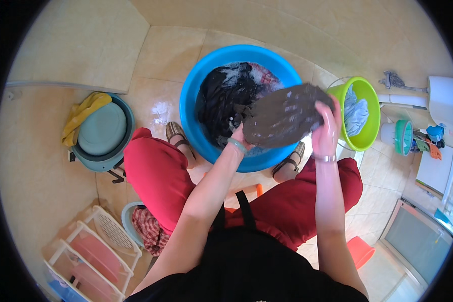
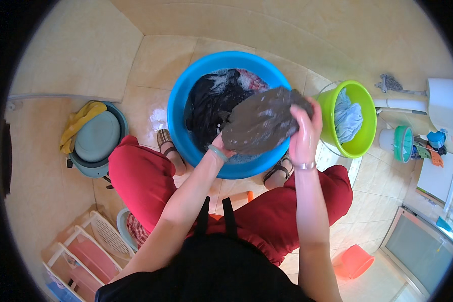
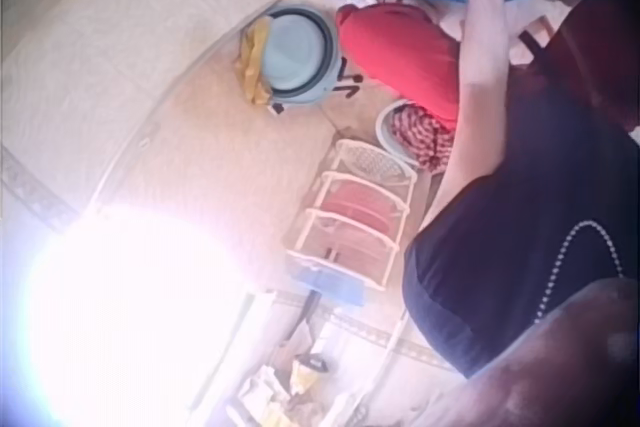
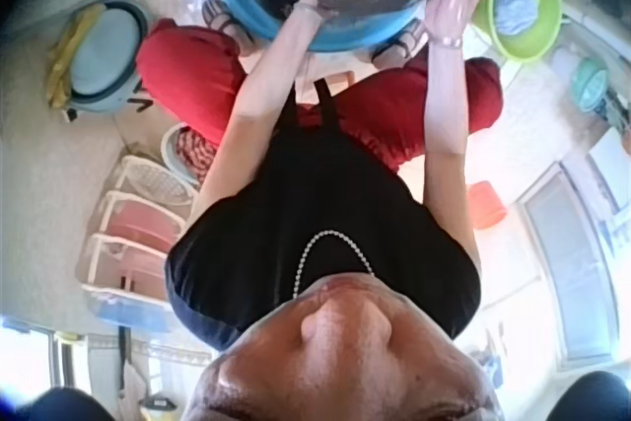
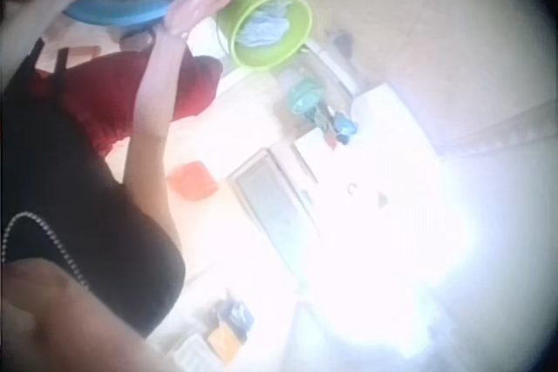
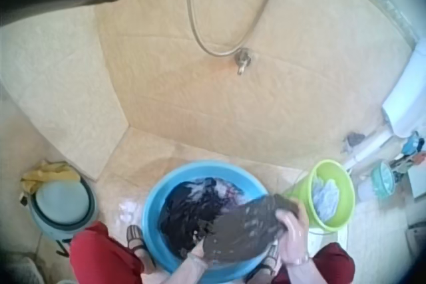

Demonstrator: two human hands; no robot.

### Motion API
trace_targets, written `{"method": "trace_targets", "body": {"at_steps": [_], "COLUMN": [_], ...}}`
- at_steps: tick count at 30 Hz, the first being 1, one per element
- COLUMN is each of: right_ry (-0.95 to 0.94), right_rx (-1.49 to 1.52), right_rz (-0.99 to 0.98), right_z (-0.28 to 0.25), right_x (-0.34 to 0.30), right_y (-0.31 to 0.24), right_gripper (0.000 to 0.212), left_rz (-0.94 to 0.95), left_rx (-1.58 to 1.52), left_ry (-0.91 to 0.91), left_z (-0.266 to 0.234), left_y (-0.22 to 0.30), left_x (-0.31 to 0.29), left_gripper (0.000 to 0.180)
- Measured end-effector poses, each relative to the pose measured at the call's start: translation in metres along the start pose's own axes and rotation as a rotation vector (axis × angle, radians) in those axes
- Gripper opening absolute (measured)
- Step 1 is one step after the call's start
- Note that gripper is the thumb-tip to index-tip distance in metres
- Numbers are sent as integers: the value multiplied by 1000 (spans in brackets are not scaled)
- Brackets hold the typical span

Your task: The person hand-washes clothes in a blue basin filled with soapy water. They scrub and rinse a dark garment and a plaid shirt, then transfer the washed items into a green bucket.

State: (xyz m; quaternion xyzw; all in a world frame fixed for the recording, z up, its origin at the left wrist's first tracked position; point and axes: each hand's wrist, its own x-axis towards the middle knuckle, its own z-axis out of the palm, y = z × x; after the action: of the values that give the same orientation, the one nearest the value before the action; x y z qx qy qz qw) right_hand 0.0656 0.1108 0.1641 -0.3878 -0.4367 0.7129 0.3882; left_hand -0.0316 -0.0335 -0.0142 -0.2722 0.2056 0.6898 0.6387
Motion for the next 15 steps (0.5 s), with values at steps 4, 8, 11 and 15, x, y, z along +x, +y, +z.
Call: {"method": "trace_targets", "body": {"at_steps": [4, 8, 11, 15], "right_ry": [21, 70, -189, 28], "right_rx": [-229, -181, 603, 680], "right_rz": [15, 259, 533, 466], "right_z": [-40, -78, -55, -69], "right_x": [79, 80, 29, 1], "right_y": [69, 155, 144, 169], "right_gripper": [49, 64, 69, 75], "left_rz": [-87, -70, -87, -179], "left_rx": [-34, -105, -134, -227], "left_ry": [21, -112, -136, -220], "left_z": [23, 53, 52, 49], "left_y": [-6, -19, -14, -17], "left_x": [-14, -26, -36, -36], "left_gripper": [38, 38, 38, 37]}}
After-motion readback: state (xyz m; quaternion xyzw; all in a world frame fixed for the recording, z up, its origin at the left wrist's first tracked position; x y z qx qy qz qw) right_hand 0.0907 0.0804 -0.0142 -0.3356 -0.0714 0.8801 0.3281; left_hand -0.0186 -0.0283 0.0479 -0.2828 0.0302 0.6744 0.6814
